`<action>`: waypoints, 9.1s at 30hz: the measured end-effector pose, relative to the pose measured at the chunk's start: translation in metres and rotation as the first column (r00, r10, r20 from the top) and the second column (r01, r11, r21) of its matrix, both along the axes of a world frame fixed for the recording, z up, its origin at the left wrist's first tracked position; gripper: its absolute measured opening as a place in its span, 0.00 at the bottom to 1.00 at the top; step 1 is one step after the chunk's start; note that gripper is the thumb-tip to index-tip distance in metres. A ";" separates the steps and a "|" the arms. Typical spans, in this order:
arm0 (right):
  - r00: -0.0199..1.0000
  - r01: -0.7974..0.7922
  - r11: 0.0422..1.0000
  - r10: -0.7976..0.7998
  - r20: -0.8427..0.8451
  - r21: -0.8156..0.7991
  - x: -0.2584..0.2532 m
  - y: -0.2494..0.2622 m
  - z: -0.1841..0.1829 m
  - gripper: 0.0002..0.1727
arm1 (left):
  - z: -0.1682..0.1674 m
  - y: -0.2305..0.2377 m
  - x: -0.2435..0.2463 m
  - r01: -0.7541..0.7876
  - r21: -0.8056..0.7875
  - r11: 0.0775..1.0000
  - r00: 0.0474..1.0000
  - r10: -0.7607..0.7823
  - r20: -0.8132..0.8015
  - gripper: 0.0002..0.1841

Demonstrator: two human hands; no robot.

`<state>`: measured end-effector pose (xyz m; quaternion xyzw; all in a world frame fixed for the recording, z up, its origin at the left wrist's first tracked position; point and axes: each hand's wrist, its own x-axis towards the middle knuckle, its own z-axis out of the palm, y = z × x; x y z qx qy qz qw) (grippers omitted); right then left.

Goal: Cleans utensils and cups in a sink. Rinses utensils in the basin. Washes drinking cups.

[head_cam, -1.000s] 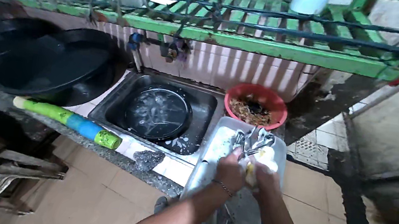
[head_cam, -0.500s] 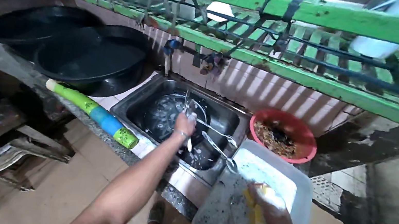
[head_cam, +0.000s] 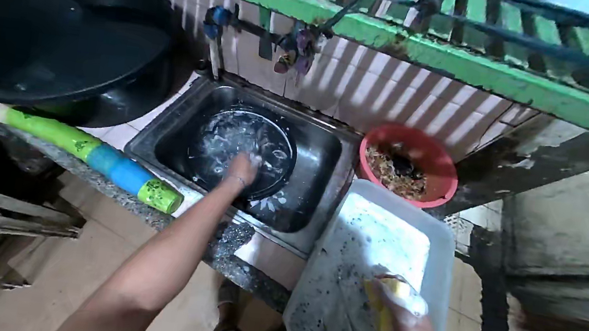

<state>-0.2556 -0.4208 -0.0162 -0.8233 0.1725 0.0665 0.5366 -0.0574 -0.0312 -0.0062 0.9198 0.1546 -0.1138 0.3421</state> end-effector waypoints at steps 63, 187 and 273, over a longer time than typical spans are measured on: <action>0.948 0.170 0.687 -0.309 0.073 0.706 0.091 0.000 0.017 0.17 | 0.052 -0.245 -0.139 0.245 -0.538 0.807 0.956 -0.294 -0.006 0.19; 0.993 -0.030 0.996 0.020 0.116 0.082 0.029 0.013 0.041 0.11 | 0.050 -0.228 -0.167 0.229 -0.341 0.912 0.973 -0.216 0.078 0.25; 0.949 -0.299 0.953 0.293 0.119 0.042 0.076 0.000 -0.003 0.20 | 0.026 -0.279 -0.189 -0.190 -0.287 0.939 0.945 0.254 0.205 0.38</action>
